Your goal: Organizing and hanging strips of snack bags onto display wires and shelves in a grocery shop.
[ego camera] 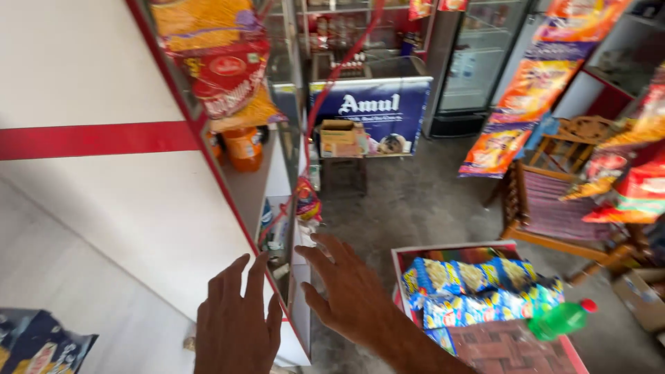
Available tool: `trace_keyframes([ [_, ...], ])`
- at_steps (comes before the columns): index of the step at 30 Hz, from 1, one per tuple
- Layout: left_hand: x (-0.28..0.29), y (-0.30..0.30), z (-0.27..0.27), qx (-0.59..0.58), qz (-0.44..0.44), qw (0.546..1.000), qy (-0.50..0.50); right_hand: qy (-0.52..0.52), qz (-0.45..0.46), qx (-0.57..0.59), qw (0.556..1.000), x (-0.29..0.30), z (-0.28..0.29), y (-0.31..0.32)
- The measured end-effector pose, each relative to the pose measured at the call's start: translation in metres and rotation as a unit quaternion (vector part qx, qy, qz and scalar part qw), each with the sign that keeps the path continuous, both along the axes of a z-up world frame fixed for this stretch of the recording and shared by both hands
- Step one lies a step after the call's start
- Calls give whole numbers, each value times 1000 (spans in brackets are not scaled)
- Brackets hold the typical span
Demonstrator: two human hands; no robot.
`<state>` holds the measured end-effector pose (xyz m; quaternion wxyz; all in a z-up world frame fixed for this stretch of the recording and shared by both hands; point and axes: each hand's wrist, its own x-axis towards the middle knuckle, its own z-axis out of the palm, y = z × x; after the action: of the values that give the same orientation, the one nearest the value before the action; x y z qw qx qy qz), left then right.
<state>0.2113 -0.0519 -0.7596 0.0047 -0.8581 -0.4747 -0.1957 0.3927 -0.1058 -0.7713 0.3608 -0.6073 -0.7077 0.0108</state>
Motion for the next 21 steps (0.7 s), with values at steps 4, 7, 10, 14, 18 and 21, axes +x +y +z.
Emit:
trace_keyframes([
  [4,21,-2,-12,-24,-42,999,-12,13,-53,-49,997,15,0,-14],
  [7,27,-5,-18,-39,-80,996,-1,14,-78,-42,996,23,-10,-21],
  [10,37,-11,-20,-65,-104,992,-15,1,-89,-16,996,30,-13,-25],
  [14,48,-14,-23,-48,-133,990,-29,0,-108,-20,994,35,-7,-31],
  [18,59,-9,-32,-62,-163,984,-25,-11,-124,-20,992,47,-11,-37],
  [21,70,-15,-28,-78,-187,979,-14,-1,-144,-31,989,54,-10,-46],
])
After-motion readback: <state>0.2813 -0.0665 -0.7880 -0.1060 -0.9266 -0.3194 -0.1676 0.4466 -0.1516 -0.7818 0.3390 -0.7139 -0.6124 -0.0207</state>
